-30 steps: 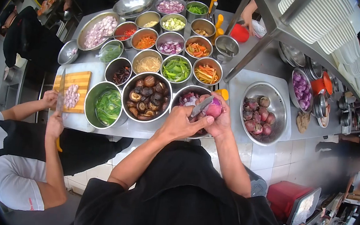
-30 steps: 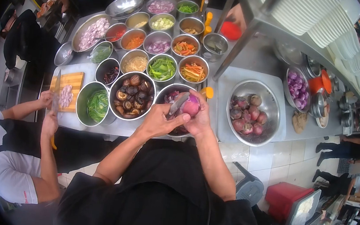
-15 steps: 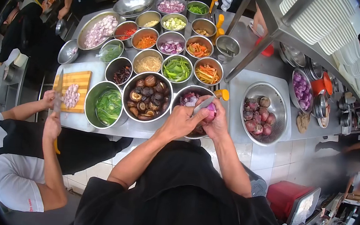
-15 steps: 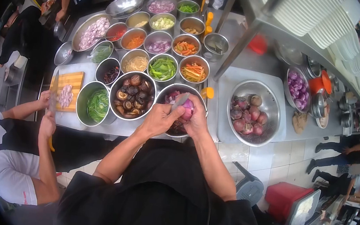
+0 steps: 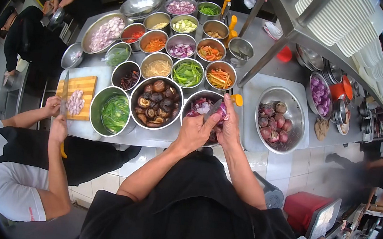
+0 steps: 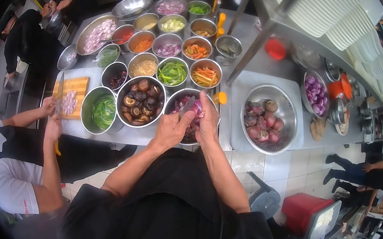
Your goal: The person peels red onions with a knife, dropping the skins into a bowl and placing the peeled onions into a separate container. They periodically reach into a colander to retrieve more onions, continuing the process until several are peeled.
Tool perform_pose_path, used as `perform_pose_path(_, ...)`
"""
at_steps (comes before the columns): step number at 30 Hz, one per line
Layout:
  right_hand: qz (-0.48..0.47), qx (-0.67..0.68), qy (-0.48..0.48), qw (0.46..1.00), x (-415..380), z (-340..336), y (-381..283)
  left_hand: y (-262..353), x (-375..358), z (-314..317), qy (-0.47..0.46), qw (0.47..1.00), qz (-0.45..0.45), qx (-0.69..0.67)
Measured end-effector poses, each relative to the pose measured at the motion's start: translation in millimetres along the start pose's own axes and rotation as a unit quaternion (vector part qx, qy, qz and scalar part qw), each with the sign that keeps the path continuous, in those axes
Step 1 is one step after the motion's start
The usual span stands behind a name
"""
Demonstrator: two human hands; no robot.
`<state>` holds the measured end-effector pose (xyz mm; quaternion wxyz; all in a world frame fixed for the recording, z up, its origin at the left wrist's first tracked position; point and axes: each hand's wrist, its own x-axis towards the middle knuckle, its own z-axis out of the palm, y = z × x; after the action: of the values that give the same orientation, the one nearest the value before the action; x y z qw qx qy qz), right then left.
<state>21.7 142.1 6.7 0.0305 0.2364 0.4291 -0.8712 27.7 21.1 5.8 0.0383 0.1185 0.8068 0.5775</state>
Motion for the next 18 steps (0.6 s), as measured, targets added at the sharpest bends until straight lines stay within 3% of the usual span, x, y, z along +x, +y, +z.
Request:
perform_pose_path(4, -0.053, 0.009, 0.061, 0.997, 6.9, 11.9, 6.3, -0.9, -5.1, 6.9, 0.019, 0.998, 0.040, -0.044)
perform_pose_path(6, -0.082, 0.030, 0.094, 0.992, 8.4, 12.5, 6.9, 8.9, -11.9, 4.0, -0.033, 0.997, 0.051, -0.046)
perform_pose_path(9, -0.076, -0.054, 0.093, 0.991, 2.5, 7.0, -3.6, 16.1, -18.7, 5.7, -0.081, 0.994, 0.043, -0.061)
perform_pose_path(14, -0.034, 0.051, 0.040, 0.997, 20.5, -17.6, 0.0, 9.0, -19.6, -2.7, -0.039, 0.996, 0.057, -0.054)
perform_pose_path(16, -0.021, 0.071, 0.018, 0.997, 18.1, -18.6, -6.1, 3.6, -11.9, -11.9, -0.032, 0.999, -0.021, 0.034)
perform_pose_path(18, -0.011, 0.103, -0.024, 0.994, 18.3, -22.1, -8.2, -10.6, -4.4, -14.0, -0.031, 0.995, -0.033, 0.093)
